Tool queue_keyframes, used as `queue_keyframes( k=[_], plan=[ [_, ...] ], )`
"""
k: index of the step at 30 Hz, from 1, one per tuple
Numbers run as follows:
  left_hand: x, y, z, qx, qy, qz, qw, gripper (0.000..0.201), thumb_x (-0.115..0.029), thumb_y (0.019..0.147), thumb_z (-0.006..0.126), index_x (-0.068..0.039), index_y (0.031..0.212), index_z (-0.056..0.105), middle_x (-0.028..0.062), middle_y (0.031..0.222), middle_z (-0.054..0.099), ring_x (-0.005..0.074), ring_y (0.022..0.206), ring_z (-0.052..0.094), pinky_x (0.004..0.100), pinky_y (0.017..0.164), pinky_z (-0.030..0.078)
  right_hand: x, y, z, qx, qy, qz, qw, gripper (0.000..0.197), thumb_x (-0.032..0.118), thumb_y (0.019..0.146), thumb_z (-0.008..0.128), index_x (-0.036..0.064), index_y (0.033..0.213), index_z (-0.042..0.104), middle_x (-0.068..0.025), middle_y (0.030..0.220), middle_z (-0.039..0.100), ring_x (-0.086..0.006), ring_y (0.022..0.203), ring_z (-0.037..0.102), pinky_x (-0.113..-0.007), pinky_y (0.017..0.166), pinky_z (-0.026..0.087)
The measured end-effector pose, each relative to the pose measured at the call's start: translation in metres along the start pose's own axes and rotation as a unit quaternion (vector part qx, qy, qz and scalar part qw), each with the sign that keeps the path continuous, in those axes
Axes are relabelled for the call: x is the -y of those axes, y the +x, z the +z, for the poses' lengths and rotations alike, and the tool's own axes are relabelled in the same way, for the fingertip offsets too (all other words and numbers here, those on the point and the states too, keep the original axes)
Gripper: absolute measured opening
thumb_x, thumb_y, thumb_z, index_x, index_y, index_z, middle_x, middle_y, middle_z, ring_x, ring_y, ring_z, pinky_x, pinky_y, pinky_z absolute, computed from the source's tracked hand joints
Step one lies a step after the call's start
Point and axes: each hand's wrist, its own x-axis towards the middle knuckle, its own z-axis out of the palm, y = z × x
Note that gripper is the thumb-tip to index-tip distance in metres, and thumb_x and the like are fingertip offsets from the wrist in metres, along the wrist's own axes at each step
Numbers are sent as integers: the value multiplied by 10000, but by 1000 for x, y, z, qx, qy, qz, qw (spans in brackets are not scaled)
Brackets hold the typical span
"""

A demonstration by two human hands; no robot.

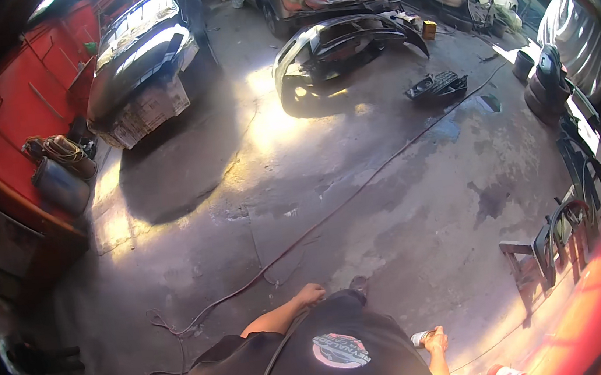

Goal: The person walks through a cluttered auto body shop, picking up various paint cans from the floor and placing them into a cardboard box. They also wipe a can with a cloth and move between different areas of the shop.

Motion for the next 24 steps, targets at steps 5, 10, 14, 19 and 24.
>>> queue_keyframes(
  k=[5, 10, 14, 19, 24],
  plan=[
    [-127, 68, -26, -2, 59, 76, 995, 384, -256, 898, 607, -29, 1192, 704, 56, 826, 671, 149, 631, 612, 338, 523, 523, 32, 3, -35, 2, 7, 29, 1000, 646, 228, 725, 863, 145, 1293, 564, -201, 1226, 683, -393, 1177, 644, -482, 963, 524],
    [-226, 120, -72, -62, -6, 131, 989, 398, -267, 903, 607, -6, 1188, 702, 80, 852, 694, 156, 667, 631, 333, 536, 527, 115, 93, -76, 5, -3, -5, 1000, 526, 218, 789, 776, 112, 1269, 585, -235, 1209, 679, -415, 1177, 635, -495, 959, 521],
    [-231, 127, -89, -128, -50, 56, 989, 363, -234, 911, 590, -2, 1168, 701, 73, 845, 682, 149, 653, 613, 313, 515, 493, 157, 170, -111, 32, -79, -65, 994, 440, 210, 841, 706, 86, 1249, 602, -263, 1196, 676, -432, 1177, 628, -505, 955, 519],
    [-223, 99, -102, -220, -233, -2, 947, 362, -203, 936, 583, 1, 1223, 663, 62, 847, 657, 127, 626, 573, 288, 508, 451, 299, 286, -199, 17, -177, -266, 948, 581, 189, 750, 821, 83, 1268, 579, -254, 1162, 689, -440, 1123, 648, -497, 912, 542],
    [-51, 101, -51, -304, -187, -136, 924, 304, -226, 933, 614, -37, 1141, 731, 82, 866, 707, 169, 674, 647, 335, 515, 516, 508, 311, -262, -29, -191, -353, 916, 513, 214, 736, 836, 97, 1177, 602, -239, 1073, 702, -432, 1057, 667, -498, 888, 543]
  ],
)
